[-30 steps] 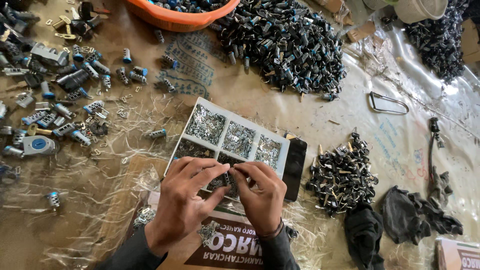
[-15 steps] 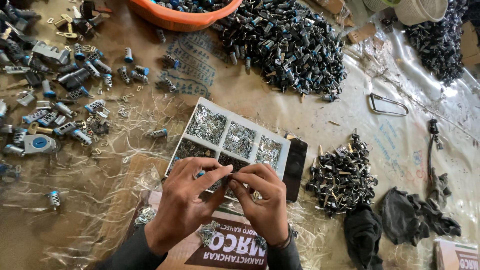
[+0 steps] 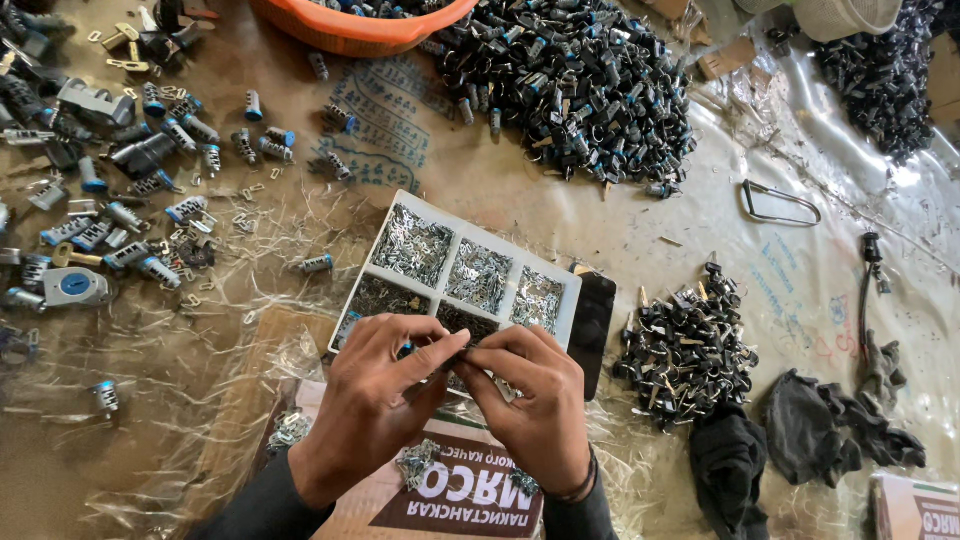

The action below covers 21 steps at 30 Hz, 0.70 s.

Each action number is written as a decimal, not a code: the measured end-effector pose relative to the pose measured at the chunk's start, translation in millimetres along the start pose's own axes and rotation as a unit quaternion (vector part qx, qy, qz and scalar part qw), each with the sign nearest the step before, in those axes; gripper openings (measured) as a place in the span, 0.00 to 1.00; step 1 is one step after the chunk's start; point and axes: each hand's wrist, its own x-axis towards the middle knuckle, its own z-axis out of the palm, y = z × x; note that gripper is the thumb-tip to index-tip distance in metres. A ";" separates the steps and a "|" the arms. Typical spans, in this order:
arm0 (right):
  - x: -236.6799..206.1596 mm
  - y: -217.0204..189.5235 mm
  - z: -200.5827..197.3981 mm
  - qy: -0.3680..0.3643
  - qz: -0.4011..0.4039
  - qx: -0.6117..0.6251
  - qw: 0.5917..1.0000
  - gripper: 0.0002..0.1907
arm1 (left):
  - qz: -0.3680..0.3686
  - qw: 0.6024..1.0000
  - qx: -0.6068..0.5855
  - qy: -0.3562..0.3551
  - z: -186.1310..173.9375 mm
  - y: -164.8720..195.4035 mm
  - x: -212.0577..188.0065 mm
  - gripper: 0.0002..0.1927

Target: The person sits at a workbench assembling small metal parts. They pick a cylindrical metal body from a compartment tray, insert a spring and small metal fittings into it by hand, press the parts together, and set the finished assembly on the table, repeating the cycle.

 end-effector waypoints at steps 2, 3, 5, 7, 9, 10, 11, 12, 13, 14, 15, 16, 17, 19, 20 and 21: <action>-0.7 -0.4 -0.2 -0.008 0.041 0.015 0.999 0.07 | 0.011 1.000 0.008 -0.004 0.7 -0.6 0.1 0.24; -0.9 -0.3 -0.1 -0.016 0.077 0.027 0.997 0.06 | 0.014 1.000 0.014 -0.008 1.0 -0.6 0.2 0.23; -1.1 1.0 0.4 -0.024 0.121 0.048 0.991 0.06 | 0.022 0.999 0.020 -0.012 1.4 -0.6 0.7 0.22; -0.9 3.2 1.3 -0.027 0.135 0.067 0.988 0.05 | 0.028 0.999 0.021 -0.011 0.9 -0.6 1.1 0.22; -1.4 5.0 2.1 -0.023 0.142 0.078 0.987 0.05 | 0.037 0.999 0.024 -0.009 0.3 -0.5 1.4 0.22; -1.8 5.7 2.3 -0.021 0.146 0.083 0.986 0.05 | 0.042 0.999 0.025 -0.009 -0.1 -0.3 1.4 0.22; -2.5 6.4 2.1 -0.023 0.146 0.079 0.986 0.05 | 0.042 0.999 0.023 -0.011 -0.1 -0.2 1.5 0.22; -3.0 6.9 1.8 -0.025 0.147 0.076 0.986 0.05 | 0.043 0.999 0.022 -0.013 -0.1 -0.1 1.6 0.22; -3.7 7.2 1.4 -0.027 0.147 0.073 0.986 0.05 | 0.043 0.999 0.020 -0.016 -0.1 0.0 1.7 0.22; -4.4 7.4 1.0 -0.026 0.143 0.074 0.987 0.05 | 0.039 0.999 0.022 -0.015 0.3 0.3 1.7 0.22; -5.0 7.4 0.6 -0.026 0.139 0.076 0.987 0.05 | 0.035 0.999 0.024 -0.014 0.7 0.4 1.8 0.22; -5.5 7.5 0.3 -0.025 0.134 0.078 0.988 0.05 | 0.032 0.999 0.027 -0.012 0.9 0.4 1.8 0.21; -5.9 7.5 0.2 -0.023 0.130 0.081 0.988 0.06 | 0.030 0.999 0.023 -0.005 0.8 0.6 1.6 0.21; -6.9 7.1 0.4 -0.020 0.121 0.088 0.988 0.06 | 0.024 1.000 0.017 0.010 0.0 0.8 0.8 0.21; -7.3 6.9 0.9 -0.018 0.123 0.090 0.988 0.06 | 0.015 1.000 0.015 0.010 -0.4 0.6 0.6 0.21; -7.9 6.5 1.4 -0.016 0.125 0.091 0.988 0.06 | 0.007 1.000 0.012 0.010 -0.8 0.7 0.1 0.21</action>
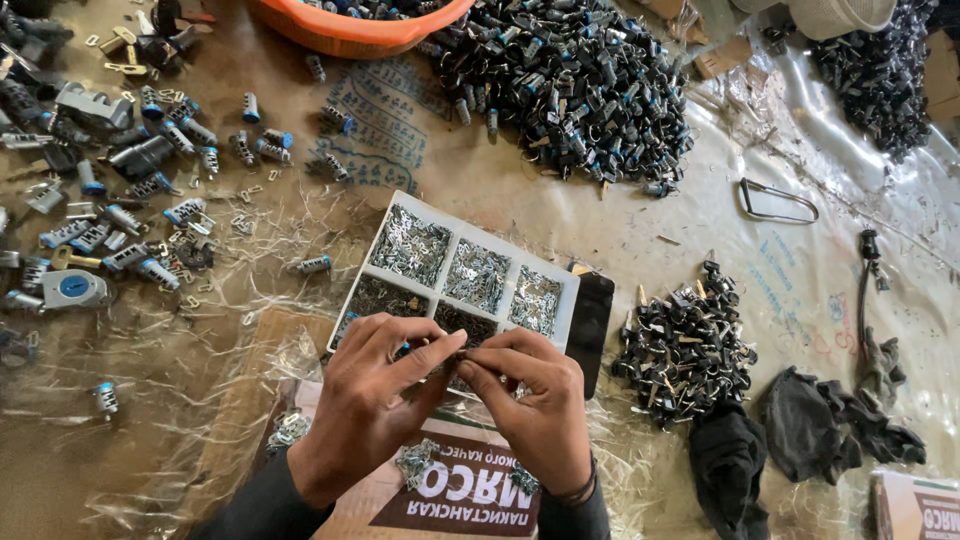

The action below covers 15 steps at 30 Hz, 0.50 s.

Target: The person sits at a workbench assembling small metal parts. They pick a cylindrical metal body from a compartment tray, insert a spring and small metal fittings into it by hand, press the parts together, and set the finished assembly on the table, repeating the cycle.

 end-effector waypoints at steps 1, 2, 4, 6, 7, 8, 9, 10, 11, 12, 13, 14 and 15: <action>-0.1 0.0 0.7 0.003 0.003 0.002 1.000 0.06 | -0.008 1.000 -0.003 -0.001 -0.2 -0.2 -0.2 0.21; -0.5 0.0 1.4 0.005 -0.005 -0.002 1.000 0.06 | -0.013 1.000 -0.003 -0.003 -0.4 -0.4 -0.4 0.21; -1.0 -0.3 2.3 0.008 -0.020 -0.009 1.000 0.06 | -0.023 1.000 -0.005 -0.008 -0.4 -0.7 -0.8 0.21; -1.4 -1.4 1.7 0.007 -0.014 -0.009 1.000 0.06 | -0.014 1.000 0.000 -0.008 -0.1 -0.4 -1.4 0.20; -1.4 -2.2 1.3 0.006 -0.011 -0.009 1.000 0.06 | -0.010 1.000 0.003 -0.008 0.0 -0.6 -1.4 0.20; -1.3 -3.2 0.5 0.005 -0.013 -0.016 1.000 0.06 | -0.005 1.000 0.001 -0.010 0.0 -0.5 -1.6 0.20; -0.8 -4.5 -0.1 0.004 -0.015 -0.022 1.000 0.07 | 0.000 1.000 0.000 -0.011 -0.3 -0.7 -1.7 0.20; -0.3 -5.8 -0.9 0.002 -0.018 -0.028 0.999 0.07 | 0.005 1.000 -0.001 -0.011 -0.4 -0.9 -1.6 0.20; 0.6 -7.1 -1.6 -0.001 -0.017 -0.034 0.999 0.06 | 0.012 1.000 0.005 -0.011 -0.1 -1.1 -1.3 0.20; 1.3 -8.4 -2.4 -0.004 -0.016 -0.040 0.999 0.06 | 0.018 1.000 0.011 -0.011 0.6 -1.1 -0.9 0.20; 2.0 -9.6 -3.3 -0.007 -0.014 -0.046 0.999 0.06 | 0.025 0.999 0.016 -0.011 1.1 -1.1 -0.6 0.20; 2.5 -10.5 -4.1 -0.010 -0.013 -0.051 0.999 0.06 | 0.027 0.999 0.016 -0.013 1.7 -1.1 -0.2 0.20; 2.8 -11.2 -4.9 -0.013 -0.011 -0.056 0.998 0.06 | 0.029 0.999 0.016 -0.015 2.3 -1.1 0.2 0.20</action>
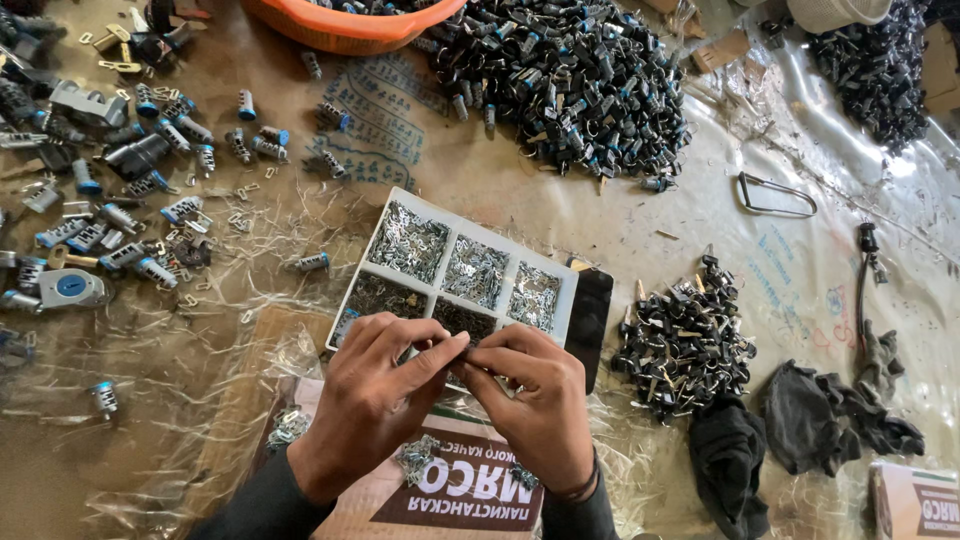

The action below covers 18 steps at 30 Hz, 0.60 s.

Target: The person sits at a workbench assembling small metal parts. They pick a cylindrical metal body from a compartment tray, insert a spring and small metal fittings into it by hand, press the parts together, and set the finished assembly on the table, repeating the cycle.

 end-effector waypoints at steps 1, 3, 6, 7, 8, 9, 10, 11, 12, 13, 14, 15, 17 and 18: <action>0.1 -0.3 -0.6 -0.003 0.001 -0.005 1.000 0.06 | 0.002 1.000 0.000 -0.002 0.5 0.1 0.3 0.19; -0.7 -0.2 -1.3 0.005 -0.026 -0.004 1.000 0.06 | 0.005 1.000 -0.001 0.000 0.3 0.3 0.2 0.19; -2.4 0.8 -1.0 0.018 -0.060 -0.007 0.998 0.06 | 0.006 1.000 -0.006 0.000 0.3 0.7 0.4 0.19; -2.7 1.0 -0.8 0.023 -0.070 -0.009 0.997 0.06 | 0.006 1.000 -0.008 -0.001 0.3 0.8 0.6 0.19; -2.7 1.1 -0.7 0.020 -0.054 -0.009 0.998 0.06 | 0.007 1.000 -0.007 -0.001 0.1 0.8 0.8 0.19; -2.5 1.1 -0.7 0.017 -0.039 -0.010 0.999 0.06 | 0.009 1.000 -0.005 -0.002 -0.2 0.7 1.0 0.19; -2.1 0.8 -0.8 0.013 -0.024 -0.010 1.000 0.06 | 0.010 1.000 -0.004 -0.002 -0.3 0.7 1.3 0.19; -1.6 0.5 -0.9 0.012 -0.021 -0.008 1.000 0.06 | 0.011 1.000 -0.005 -0.002 -0.4 0.8 1.6 0.19; -1.1 -0.1 -1.2 0.011 -0.019 -0.006 1.000 0.06 | 0.011 1.000 -0.006 -0.002 -0.5 1.0 1.8 0.19; -0.7 -0.5 -1.4 0.009 -0.017 -0.004 1.000 0.06 | 0.011 1.000 -0.006 -0.001 -0.5 1.2 2.0 0.19; -0.7 -1.0 -1.5 0.007 -0.003 -0.003 1.000 0.05 | 0.015 1.000 -0.007 -0.001 -1.1 1.5 2.1 0.19; -0.8 -0.8 -1.6 0.004 0.013 -0.001 1.000 0.05 | 0.018 1.000 -0.007 -0.002 -1.3 1.5 2.2 0.20; -2.2 0.9 -1.0 0.003 0.025 0.003 1.000 0.05 | 0.022 1.000 -0.009 -0.003 -2.2 2.1 1.9 0.21; -2.8 2.8 -0.4 0.004 0.021 0.006 1.000 0.05 | 0.023 1.000 -0.009 -0.004 -2.7 1.9 2.0 0.21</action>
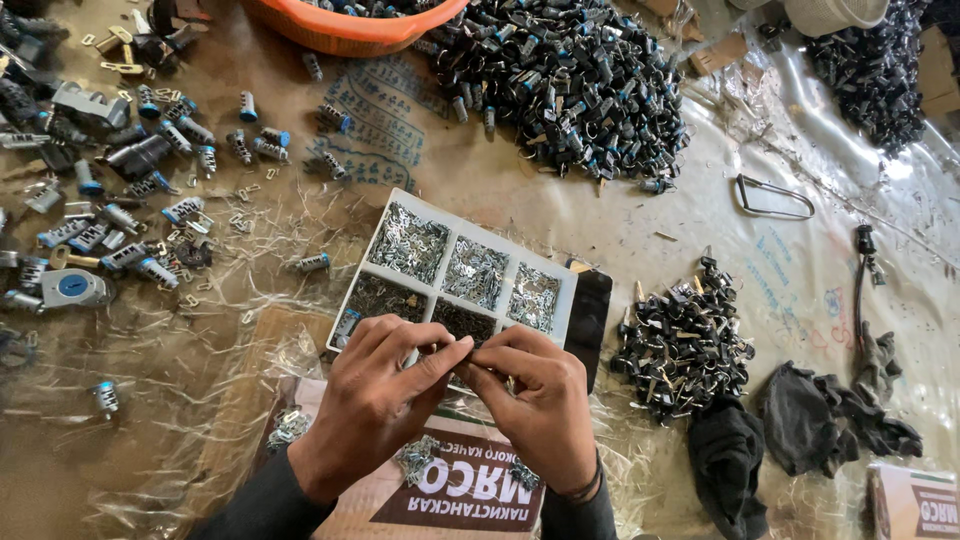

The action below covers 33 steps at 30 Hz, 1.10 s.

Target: The person sits at a workbench assembling small metal parts. They pick a cylindrical metal body from a compartment tray, insert a spring and small metal fittings into it by hand, press the parts together, and set the finished assembly on the table, repeating the cycle.

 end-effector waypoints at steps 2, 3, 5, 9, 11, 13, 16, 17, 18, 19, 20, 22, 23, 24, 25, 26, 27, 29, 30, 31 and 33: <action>-0.4 7.0 1.6 -0.007 -0.006 0.010 1.000 0.04 | 0.006 1.000 0.004 -0.003 -0.8 -0.1 -0.3 0.22; 0.4 12.0 2.1 -0.013 -0.006 0.017 1.000 0.04 | 0.012 1.000 0.007 -0.005 -1.0 -0.7 -0.1 0.22; 4.8 24.5 2.8 -0.038 -0.003 0.060 0.998 0.04 | 0.012 1.000 0.001 -0.008 -1.1 -0.9 -0.3 0.22; 17.9 49.1 0.5 -0.104 0.024 0.259 0.960 0.06 | -0.032 0.999 -0.037 0.005 -1.3 0.6 -2.3 0.20; 20.1 54.2 2.9 -0.072 0.031 0.257 0.963 0.08 | -0.066 0.997 -0.048 0.016 -1.8 0.8 -2.7 0.20; 18.8 52.6 11.8 0.021 0.032 0.126 0.991 0.11 | -0.103 0.993 -0.052 0.022 -2.1 0.8 -2.5 0.21; 17.5 42.4 32.8 0.057 -0.163 -0.160 0.972 0.10 | -0.147 0.987 -0.064 0.025 -2.4 2.0 -1.6 0.20; 16.3 38.4 37.4 0.047 -0.138 -0.178 0.973 0.08 | -0.150 0.986 -0.064 0.024 -2.3 2.4 -1.0 0.21; 14.7 34.5 41.0 0.036 -0.114 -0.196 0.973 0.06 | -0.154 0.986 -0.064 0.024 -3.0 3.1 -0.9 0.21; 13.8 31.2 42.1 0.025 -0.090 -0.213 0.973 0.05 | -0.157 0.985 -0.063 0.025 -3.7 2.6 -0.1 0.21; 13.7 29.0 41.0 0.057 -0.096 -0.193 0.975 0.04 | -0.152 0.986 -0.062 0.026 -4.1 1.3 1.4 0.21; 11.2 25.5 36.6 0.114 -0.108 -0.152 0.976 0.05 | -0.150 0.987 -0.056 0.029 -5.6 1.5 1.6 0.21; 11.6 24.7 34.8 0.104 -0.116 -0.152 0.976 0.05 | -0.151 0.987 -0.051 0.030 -5.6 1.8 1.7 0.21; 12.3 24.5 33.3 0.097 -0.122 -0.152 0.976 0.05 | -0.150 0.987 -0.047 0.030 -5.4 2.3 1.7 0.21; 13.0 24.5 32.3 0.091 -0.125 -0.152 0.976 0.05 | -0.148 0.987 -0.046 0.027 -4.4 3.1 1.6 0.22; 15.2 24.9 32.9 0.061 -0.131 -0.175 0.974 0.06 | -0.147 0.988 -0.043 0.030 -2.7 3.8 1.8 0.21; 17.7 25.1 34.9 0.031 -0.136 -0.197 0.970 0.06 | -0.146 0.988 -0.039 0.033 -1.7 4.3 1.9 0.21; 18.6 25.0 36.7 0.033 -0.137 -0.196 0.970 0.06 | -0.144 0.989 -0.036 0.030 -1.0 5.3 1.4 0.21; 18.5 24.8 37.0 0.066 -0.137 -0.174 0.973 0.05 | -0.142 0.989 -0.036 0.027 -1.4 4.8 1.7 0.21; 17.9 24.4 36.9 0.096 -0.139 -0.150 0.974 0.05 | -0.141 0.989 -0.034 0.027 -2.3 4.5 1.7 0.21; 12.6 22.9 33.1 0.130 -0.128 -0.126 0.975 0.04 | -0.139 0.989 -0.029 0.028 -3.8 5.1 0.9 0.22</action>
